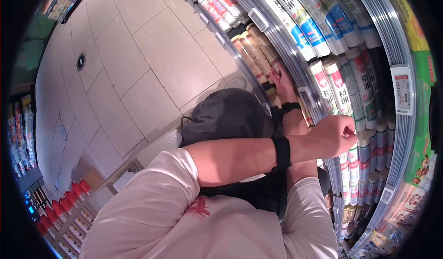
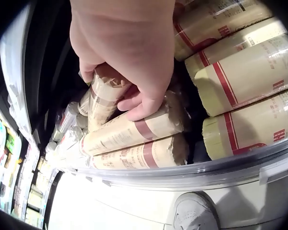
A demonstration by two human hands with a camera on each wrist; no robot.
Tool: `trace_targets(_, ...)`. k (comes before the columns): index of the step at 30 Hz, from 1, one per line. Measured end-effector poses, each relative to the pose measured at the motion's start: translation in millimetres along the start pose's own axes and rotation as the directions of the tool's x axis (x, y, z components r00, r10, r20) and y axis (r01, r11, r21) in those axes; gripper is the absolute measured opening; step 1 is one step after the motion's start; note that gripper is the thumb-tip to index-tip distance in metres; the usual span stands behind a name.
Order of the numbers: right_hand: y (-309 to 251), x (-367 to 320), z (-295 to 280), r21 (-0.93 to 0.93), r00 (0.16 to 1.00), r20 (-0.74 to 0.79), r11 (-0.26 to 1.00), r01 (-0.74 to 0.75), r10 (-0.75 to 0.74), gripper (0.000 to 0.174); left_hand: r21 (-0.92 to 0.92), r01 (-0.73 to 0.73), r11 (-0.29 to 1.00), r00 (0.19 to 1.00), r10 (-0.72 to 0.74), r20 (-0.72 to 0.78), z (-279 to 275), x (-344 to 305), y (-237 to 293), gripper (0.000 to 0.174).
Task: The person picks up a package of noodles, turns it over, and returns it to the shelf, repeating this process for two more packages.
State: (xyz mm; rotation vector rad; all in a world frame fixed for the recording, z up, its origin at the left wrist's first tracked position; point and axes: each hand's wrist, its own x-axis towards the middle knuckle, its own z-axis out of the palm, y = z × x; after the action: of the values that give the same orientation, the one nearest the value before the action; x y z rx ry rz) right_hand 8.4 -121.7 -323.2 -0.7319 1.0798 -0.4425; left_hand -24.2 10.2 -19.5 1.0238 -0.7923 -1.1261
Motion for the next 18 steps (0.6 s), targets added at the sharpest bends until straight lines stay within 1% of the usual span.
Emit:
trace_targets(3,-0.7,-5.4,1.6,-0.016,1.0,0.01,1.0,0.024,-0.024,0.055,0.007,-0.04,0.999,0.999,0.04,0.001,0.1,-0.2,-0.3,0.016)
trace_targets(6,-4.6,-10.1,5.7,-0.024,0.999,0.01,0.998,0.05,-0.05,0.051,-0.033,0.034,0.999,0.999,-0.033,0.041,-1.6,-0.7,4.0,0.019)
trace_targets(7,-5.0,-10.9,6.9,-0.025,0.998,0.008,0.998,0.058,-0.058,0.049,-0.026,0.029,0.999,0.999,-0.028,0.038,-0.9,-0.7,3.3,0.019)
trace_targets(10,-3.2,-8.8,9.0,0.054,0.997,-0.076,0.998,0.031,-0.027,0.056,-0.009,0.014,1.0,0.999,-0.014,0.03,1.5,-0.5,0.8,0.019)
trace_targets(13,-1.0,-9.2,9.5,0.055,0.996,-0.093,0.998,0.002,0.003,0.058,-0.005,0.011,1.0,1.0,-0.01,0.029,1.0,-0.4,0.6,0.019)
trace_targets(16,-1.2,-14.9,9.2,0.089,0.996,-0.089,0.996,0.016,-0.008,0.054,0.006,0.011,1.0,0.999,-0.012,0.035,0.2,-0.3,1.3,0.019)
trace_targets(18,5.2,-15.8,-0.6,0.153,0.996,0.021,0.985,0.083,-0.088,0.055,0.018,0.013,1.0,0.999,-0.014,0.04,0.7,-0.5,0.6,0.019)
